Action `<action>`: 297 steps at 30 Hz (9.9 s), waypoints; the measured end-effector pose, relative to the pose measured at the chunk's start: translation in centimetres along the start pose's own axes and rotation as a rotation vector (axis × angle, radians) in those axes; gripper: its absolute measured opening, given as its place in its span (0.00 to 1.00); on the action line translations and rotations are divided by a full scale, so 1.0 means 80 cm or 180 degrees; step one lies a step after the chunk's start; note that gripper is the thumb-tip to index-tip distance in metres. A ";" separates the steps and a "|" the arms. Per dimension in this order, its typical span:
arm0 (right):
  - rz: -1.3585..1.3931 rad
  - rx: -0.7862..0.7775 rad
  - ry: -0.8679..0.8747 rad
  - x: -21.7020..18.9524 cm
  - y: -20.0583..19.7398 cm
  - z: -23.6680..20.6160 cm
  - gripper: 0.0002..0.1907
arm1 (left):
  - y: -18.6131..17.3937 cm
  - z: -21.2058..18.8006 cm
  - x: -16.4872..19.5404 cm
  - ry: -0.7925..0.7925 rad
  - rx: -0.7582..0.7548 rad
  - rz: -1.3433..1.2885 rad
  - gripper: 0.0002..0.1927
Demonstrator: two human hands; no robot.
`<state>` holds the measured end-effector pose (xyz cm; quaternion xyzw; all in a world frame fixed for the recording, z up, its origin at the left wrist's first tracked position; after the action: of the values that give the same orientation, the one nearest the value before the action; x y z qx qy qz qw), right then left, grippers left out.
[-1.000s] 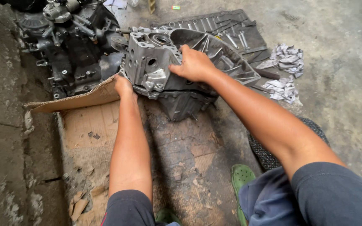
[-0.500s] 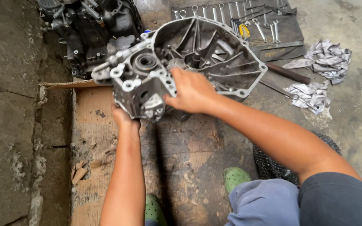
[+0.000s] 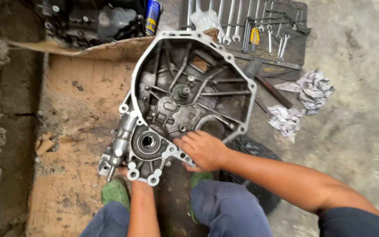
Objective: The person assembles a motorcycle engine by placing gears and shafts into the crankcase halves, then joining the halves together. The person handles gears, shafts, and crankcase halves, and joins them by hand.
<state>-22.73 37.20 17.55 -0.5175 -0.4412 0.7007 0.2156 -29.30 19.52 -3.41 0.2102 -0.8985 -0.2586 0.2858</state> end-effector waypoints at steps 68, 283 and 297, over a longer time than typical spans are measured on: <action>0.5012 -0.2016 0.4332 0.344 0.129 0.083 0.30 | -0.248 -0.054 0.049 0.0903 0.0810 -0.0298 0.31; 0.0242 0.0599 -0.1635 -0.184 0.053 0.244 0.16 | -0.317 -0.254 0.163 0.1781 0.1658 -0.0939 0.42; -0.0368 -0.0170 -0.1523 -0.254 0.141 0.359 0.16 | -0.367 -0.269 0.132 0.0888 0.2293 -0.1017 0.52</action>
<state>-39.75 4.60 21.08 -0.3162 -0.5270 0.7779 0.1309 -17.06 -16.32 -1.16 0.4665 -0.8403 0.0621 0.2692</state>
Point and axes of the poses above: each hand's wrist, its own z-axis towards the middle knuckle, its own y-axis out of the palm, x = y × z, the point moved 7 cm from there along z, towards the middle knuckle, and after that the axes turned 7 degrees about z, right-handed, at the moved point
